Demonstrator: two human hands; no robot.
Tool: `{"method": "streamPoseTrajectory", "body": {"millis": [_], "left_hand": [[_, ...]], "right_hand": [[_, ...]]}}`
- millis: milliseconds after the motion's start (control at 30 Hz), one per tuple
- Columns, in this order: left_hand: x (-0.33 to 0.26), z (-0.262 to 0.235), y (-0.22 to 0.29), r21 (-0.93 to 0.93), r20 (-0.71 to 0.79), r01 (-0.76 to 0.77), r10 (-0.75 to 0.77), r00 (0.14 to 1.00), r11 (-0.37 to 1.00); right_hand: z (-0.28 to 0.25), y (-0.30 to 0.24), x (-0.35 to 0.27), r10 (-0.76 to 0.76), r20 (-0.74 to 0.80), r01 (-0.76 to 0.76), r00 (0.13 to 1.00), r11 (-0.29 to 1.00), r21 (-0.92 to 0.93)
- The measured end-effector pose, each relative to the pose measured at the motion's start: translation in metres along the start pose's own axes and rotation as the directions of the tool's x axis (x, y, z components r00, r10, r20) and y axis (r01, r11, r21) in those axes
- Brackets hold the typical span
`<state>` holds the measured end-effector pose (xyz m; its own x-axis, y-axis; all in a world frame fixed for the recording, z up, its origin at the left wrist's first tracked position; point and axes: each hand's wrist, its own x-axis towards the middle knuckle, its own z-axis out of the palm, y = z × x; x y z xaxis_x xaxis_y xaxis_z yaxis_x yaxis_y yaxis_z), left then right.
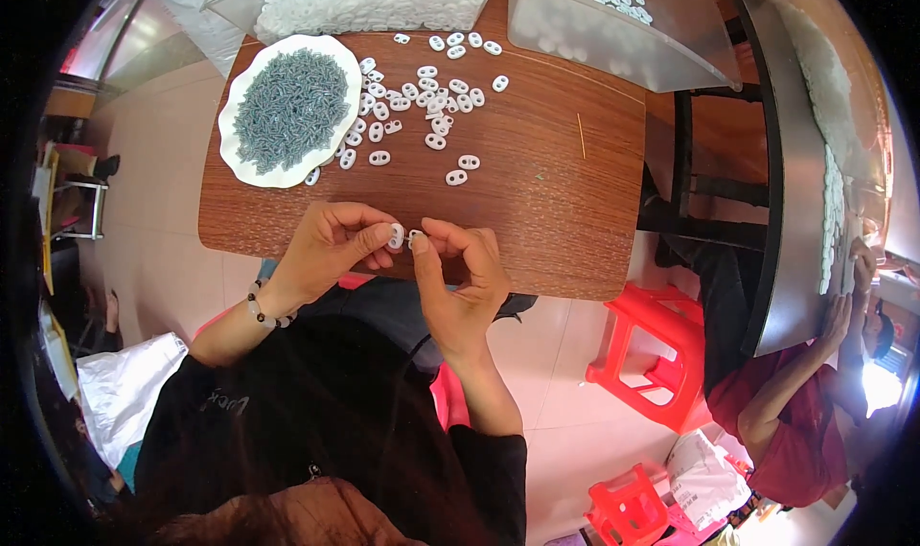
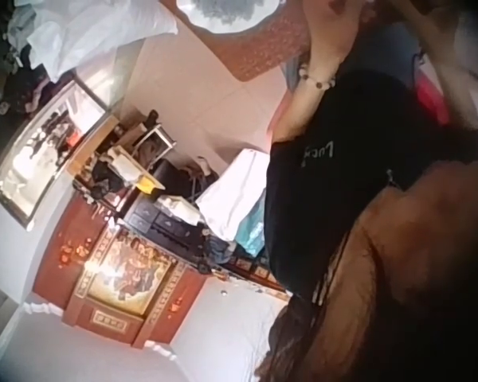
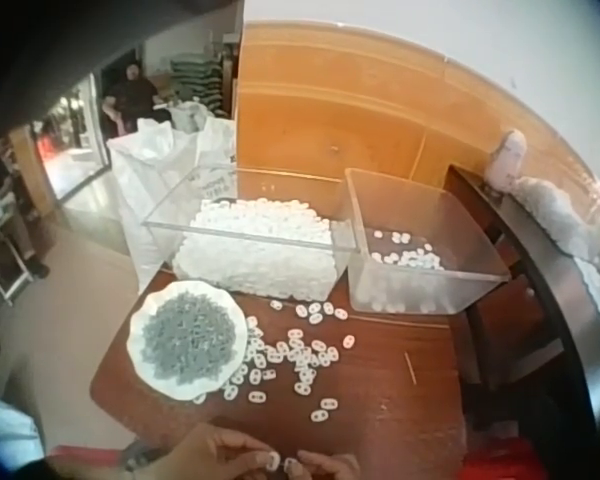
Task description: Manual assembly of small white plastic components by inserting tiny grey metal pins into them.
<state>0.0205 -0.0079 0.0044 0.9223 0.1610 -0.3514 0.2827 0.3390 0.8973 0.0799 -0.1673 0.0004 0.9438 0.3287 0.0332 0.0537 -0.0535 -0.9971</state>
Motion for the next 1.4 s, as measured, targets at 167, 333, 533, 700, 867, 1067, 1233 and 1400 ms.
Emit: {"method": "streamPoseTrajectory", "body": {"millis": [167,333,533,700,867,1067,1233,1400], "left_hand": [[-0.001,0.002,0.002,0.037,0.000,0.004,-0.004,1.000,0.999],[-0.002,0.000,0.000,0.033,0.015,-0.015,0.015,1.000,0.999],[-0.004,-0.003,0.005,-0.029,0.076,0.005,-0.003,0.997,1.000],[-0.006,-0.003,0.017,0.023,0.134,0.047,-0.049,0.990,0.999],[-0.007,-0.007,0.013,0.059,0.209,0.006,-0.018,0.978,0.998],[-0.011,-0.007,0.020,0.023,0.255,0.041,-0.046,0.966,0.999],[-0.016,-0.005,0.025,0.043,0.230,0.054,-0.062,0.971,0.998],[-0.019,-0.008,0.024,0.103,0.249,0.060,-0.084,0.965,0.993]], "right_hand": [[0.003,-0.001,-0.002,0.004,0.015,-0.004,1.000,1.000,-0.015],[0.003,0.004,-0.003,0.029,0.071,-0.029,0.997,1.000,-0.005],[-0.009,0.004,0.002,0.199,0.325,-0.283,0.925,0.929,0.238],[-0.015,0.009,0.006,0.082,0.395,-0.176,0.915,0.962,0.208],[-0.011,0.004,0.006,0.025,0.467,-0.179,0.884,0.941,0.288],[-0.011,0.008,0.008,-0.120,0.517,-0.013,0.848,0.969,0.246],[-0.007,0.008,0.002,-0.097,0.481,-0.038,0.871,0.964,0.263],[-0.008,0.010,-0.001,-0.071,0.485,-0.054,0.872,0.969,0.239]]}}
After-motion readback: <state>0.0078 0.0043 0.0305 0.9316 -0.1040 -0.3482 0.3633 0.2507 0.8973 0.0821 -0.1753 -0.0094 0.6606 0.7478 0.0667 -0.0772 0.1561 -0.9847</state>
